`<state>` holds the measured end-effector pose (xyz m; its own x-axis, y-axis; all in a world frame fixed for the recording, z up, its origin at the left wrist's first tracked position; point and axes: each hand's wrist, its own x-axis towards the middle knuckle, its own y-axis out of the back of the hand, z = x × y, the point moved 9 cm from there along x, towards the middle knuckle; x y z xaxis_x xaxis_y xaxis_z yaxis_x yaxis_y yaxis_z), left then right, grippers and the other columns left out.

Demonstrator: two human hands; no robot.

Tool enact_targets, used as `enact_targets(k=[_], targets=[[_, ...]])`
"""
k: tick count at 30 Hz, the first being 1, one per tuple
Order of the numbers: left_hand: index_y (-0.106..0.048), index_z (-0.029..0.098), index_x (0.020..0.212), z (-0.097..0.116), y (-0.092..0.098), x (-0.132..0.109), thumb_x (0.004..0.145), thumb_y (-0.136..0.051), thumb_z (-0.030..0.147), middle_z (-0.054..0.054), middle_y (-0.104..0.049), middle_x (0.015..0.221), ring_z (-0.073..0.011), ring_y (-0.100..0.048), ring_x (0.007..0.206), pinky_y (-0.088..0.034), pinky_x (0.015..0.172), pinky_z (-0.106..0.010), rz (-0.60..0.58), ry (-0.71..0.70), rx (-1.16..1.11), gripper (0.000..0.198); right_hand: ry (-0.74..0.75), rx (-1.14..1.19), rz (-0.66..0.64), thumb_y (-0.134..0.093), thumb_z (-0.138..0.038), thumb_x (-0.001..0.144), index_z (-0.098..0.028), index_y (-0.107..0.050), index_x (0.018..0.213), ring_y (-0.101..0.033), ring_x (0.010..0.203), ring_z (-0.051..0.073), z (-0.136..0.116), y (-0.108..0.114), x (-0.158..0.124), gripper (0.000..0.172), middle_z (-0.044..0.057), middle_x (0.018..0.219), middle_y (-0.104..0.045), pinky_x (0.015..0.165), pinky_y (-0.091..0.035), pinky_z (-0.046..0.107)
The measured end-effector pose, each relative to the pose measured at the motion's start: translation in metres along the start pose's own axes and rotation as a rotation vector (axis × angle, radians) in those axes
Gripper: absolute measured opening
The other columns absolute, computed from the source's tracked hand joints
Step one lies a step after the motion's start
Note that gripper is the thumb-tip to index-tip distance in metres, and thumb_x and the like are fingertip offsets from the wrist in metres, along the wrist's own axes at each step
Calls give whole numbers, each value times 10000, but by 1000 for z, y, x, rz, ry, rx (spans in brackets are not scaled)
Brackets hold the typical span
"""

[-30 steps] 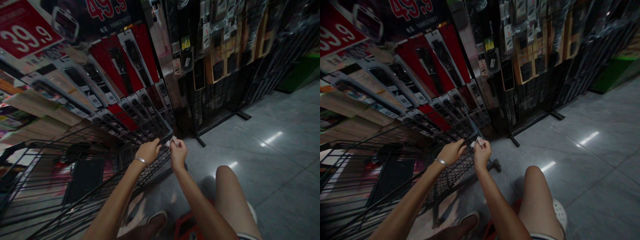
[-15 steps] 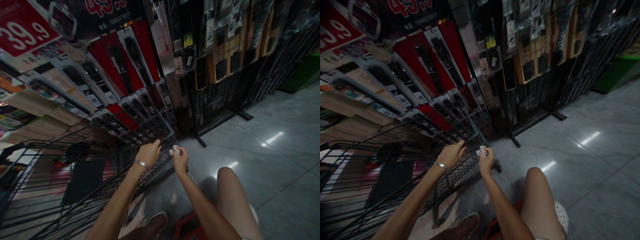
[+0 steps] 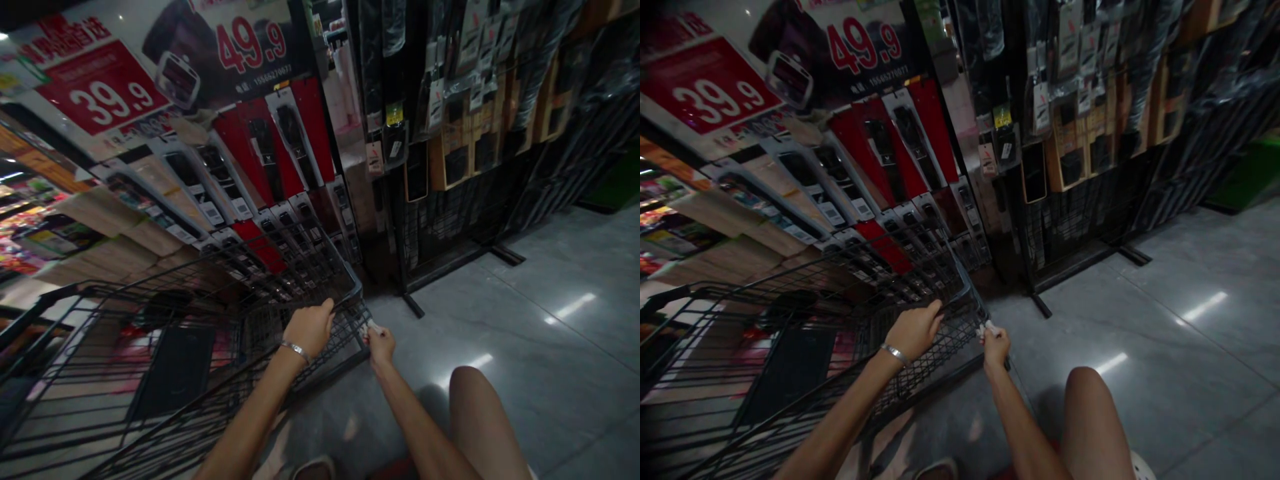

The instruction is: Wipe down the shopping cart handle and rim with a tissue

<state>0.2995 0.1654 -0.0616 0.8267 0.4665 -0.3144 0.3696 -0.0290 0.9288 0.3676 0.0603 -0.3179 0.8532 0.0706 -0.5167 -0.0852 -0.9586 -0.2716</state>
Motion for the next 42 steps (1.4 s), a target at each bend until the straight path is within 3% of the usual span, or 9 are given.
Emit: enact_targets(k=[6,10,16,20,24,26,29,36,42], targets=[[-504,229,1035,1,7,-4,908,-312,287,-67,-705,884,-215,-672,852,-487,719,-318,56,14,-35,237,-22,52,-88,-653,-344,471,-201,-495,591,-510,365,123,-24,-20,-17,245,-46,435,-554,351,-411,230],[-514,227,1031,0,9,-6,905,-334,277,-66,-697,868,-213,-669,835,-484,712,-316,104,24,-55,225,18,90,-217,-672,-310,491,-198,-499,629,-531,400,115,-50,-39,-38,248,-44,479,-582,395,-433,224],[-505,174,1110,-3,12,-19,895,-398,337,-120,-650,948,-248,-623,919,-470,767,-356,234,51,-71,290,150,25,-194,-669,-350,538,-200,-492,647,-516,402,105,-85,-42,-67,257,-66,472,-536,408,-416,220],[-457,150,1236,-25,8,-48,902,-384,352,-138,-618,1028,-245,-570,993,-429,873,-379,359,100,-85,397,248,-16,-255,-678,-342,547,-196,-504,668,-514,415,105,-106,-54,-83,257,-67,486,-535,433,-420,223],[-551,143,1127,-65,0,-93,872,-468,382,-119,-634,965,-242,-561,934,-390,918,-413,605,214,-36,359,364,-94,-182,-671,-376,567,-201,-485,650,-494,410,104,-122,-57,-93,269,-82,468,-483,433,-406,221],[-606,144,973,-81,-9,-112,865,-480,404,-101,-634,855,-242,-561,859,-398,862,-406,662,265,1,308,431,-153,-188,-671,-386,581,-193,-499,659,-492,429,103,-126,-60,-98,269,-73,490,-492,445,-404,221],[-604,170,834,-88,-20,-125,864,-494,388,-66,-613,760,-218,-548,764,-388,719,-348,683,240,-5,247,533,-225,-234,-672,-384,586,-187,-514,669,-485,469,105,-125,-65,-104,266,-66,527,-494,476,-402,229],[-584,185,789,-87,-21,-127,820,-576,399,-33,-607,716,-196,-540,720,-328,671,-331,753,264,-68,216,632,-319,-242,-646,-347,578,-173,-542,641,-502,561,138,-103,-63,-99,212,-23,587,-537,576,-417,278],[-581,190,753,-89,-22,-125,847,-545,375,-34,-598,686,-187,-530,700,-294,652,-325,799,255,-113,211,732,-403,-234,-653,-325,603,-177,-545,643,-522,629,147,-103,-63,-98,188,-3,655,-570,639,-422,286]])
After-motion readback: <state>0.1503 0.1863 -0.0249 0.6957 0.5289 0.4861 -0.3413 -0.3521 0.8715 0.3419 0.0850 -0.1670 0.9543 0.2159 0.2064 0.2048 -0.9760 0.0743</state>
